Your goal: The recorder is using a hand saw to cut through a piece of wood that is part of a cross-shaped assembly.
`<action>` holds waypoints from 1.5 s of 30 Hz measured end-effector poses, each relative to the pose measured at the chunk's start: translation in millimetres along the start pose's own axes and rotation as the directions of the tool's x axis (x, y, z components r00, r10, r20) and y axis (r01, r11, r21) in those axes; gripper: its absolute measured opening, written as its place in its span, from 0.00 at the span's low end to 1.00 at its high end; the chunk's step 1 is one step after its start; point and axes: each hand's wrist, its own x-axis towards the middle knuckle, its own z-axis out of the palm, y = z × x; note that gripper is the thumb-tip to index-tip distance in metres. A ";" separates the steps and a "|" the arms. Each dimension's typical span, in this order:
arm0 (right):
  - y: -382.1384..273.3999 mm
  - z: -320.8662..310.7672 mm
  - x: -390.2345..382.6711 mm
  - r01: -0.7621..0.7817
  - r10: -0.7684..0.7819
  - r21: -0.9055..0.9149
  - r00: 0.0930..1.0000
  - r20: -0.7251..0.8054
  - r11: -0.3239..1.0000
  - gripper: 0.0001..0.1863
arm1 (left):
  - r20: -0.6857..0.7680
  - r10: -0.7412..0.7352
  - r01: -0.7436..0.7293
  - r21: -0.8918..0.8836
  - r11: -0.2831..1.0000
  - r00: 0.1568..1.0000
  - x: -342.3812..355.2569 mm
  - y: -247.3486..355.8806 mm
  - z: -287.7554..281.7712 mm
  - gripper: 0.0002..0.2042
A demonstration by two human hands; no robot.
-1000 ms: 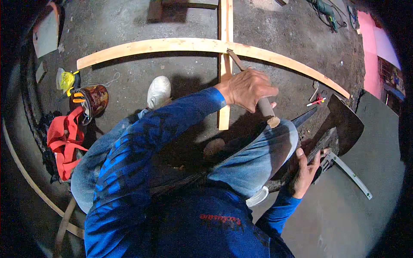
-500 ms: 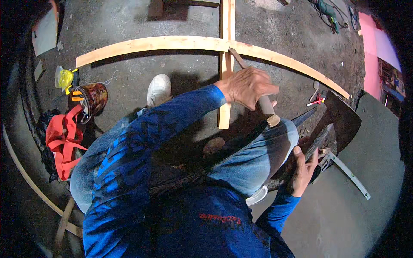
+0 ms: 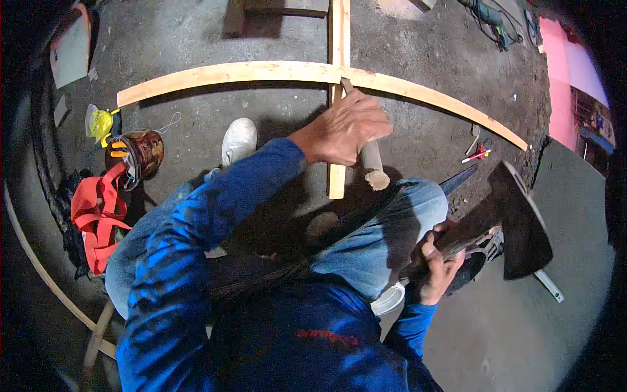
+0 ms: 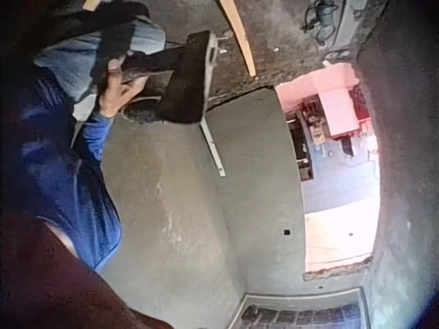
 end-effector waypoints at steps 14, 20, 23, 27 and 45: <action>-0.2 24.1 -40.0 0.474 -0.485 0.227 0.874 -0.005 0.851 0.24 | 0.022 -0.176 0.176 -0.237 0.955 0.984 13.5 -1.9 -1.2 0.15; 10.8 26.6 -27.4 0.162 -0.119 -0.495 0.986 0.116 0.854 0.31 | -0.087 -0.137 0.109 -0.270 0.957 0.987 17.6 -3.1 1.2 0.15; -0.8 27.7 -25.0 0.268 -0.287 -0.381 0.958 0.009 0.885 0.27 | 0.007 -0.180 0.176 -0.242 0.954 0.984 17.2 -3.6 -0.3 0.16; -12.5 35.7 -20.9 0.251 -0.337 0.303 0.901 0.273 0.919 0.20 | -0.008 -0.207 0.196 -0.284 0.939 0.978 18.2 -4.4 -1.3 0.17; -13.7 -0.6 14.9 0.464 -0.419 -0.730 0.869 0.265 0.502 0.30 | 0.083 -0.393 0.399 -0.312 0.862 0.916 44.1 -4.5 -10.9 0.23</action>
